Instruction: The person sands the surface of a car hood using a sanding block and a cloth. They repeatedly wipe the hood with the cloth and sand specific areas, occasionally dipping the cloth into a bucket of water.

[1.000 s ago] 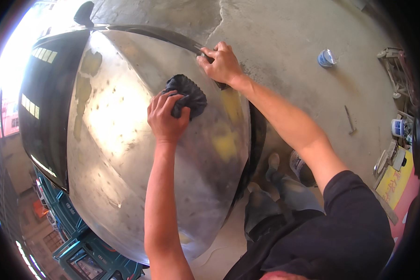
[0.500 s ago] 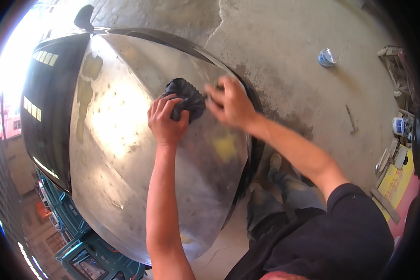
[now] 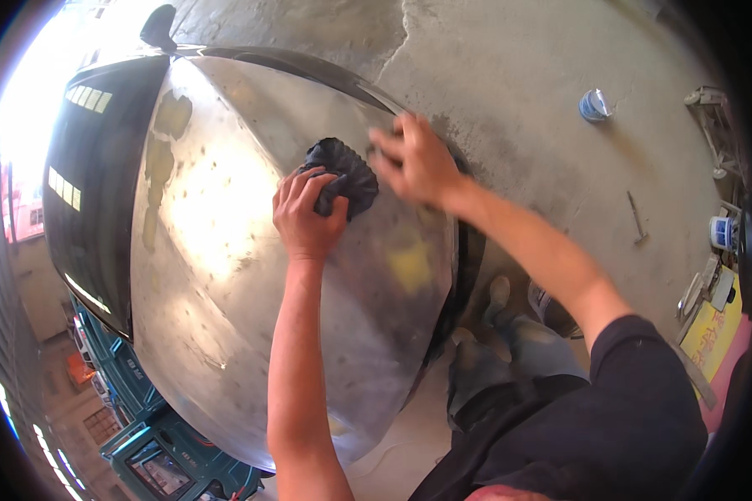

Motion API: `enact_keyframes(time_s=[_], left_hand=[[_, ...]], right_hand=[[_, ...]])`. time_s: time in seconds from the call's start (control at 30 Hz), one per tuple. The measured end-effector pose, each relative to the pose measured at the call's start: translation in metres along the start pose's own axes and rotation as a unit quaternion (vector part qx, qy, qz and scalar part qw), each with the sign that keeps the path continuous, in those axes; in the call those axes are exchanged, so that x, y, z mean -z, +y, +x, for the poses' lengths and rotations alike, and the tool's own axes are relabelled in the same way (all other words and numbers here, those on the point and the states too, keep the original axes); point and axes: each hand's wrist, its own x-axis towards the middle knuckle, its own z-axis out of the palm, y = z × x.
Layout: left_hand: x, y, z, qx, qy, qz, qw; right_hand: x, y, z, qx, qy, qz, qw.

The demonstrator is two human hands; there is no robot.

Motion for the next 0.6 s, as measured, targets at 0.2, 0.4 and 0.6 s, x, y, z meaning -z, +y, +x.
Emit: enact_keyframes(time_s=[0.2, 0.4, 0.6], left_hand=[[-0.005, -0.003, -0.001, 0.004, 0.009, 0.007, 1.000], [-0.003, 0.003, 0.001, -0.004, 0.004, -0.003, 1.000], [0.001, -0.006, -0.006, 0.003, 0.016, 0.009, 1.000]], right_hand=[[-0.014, 0.012, 0.030, -0.025, 0.021, -0.026, 0.999], [-0.005, 0.016, 0.028, -0.047, 0.010, -0.011, 0.999], [-0.004, -0.016, -0.024, 0.049, 0.024, -0.004, 0.999]])
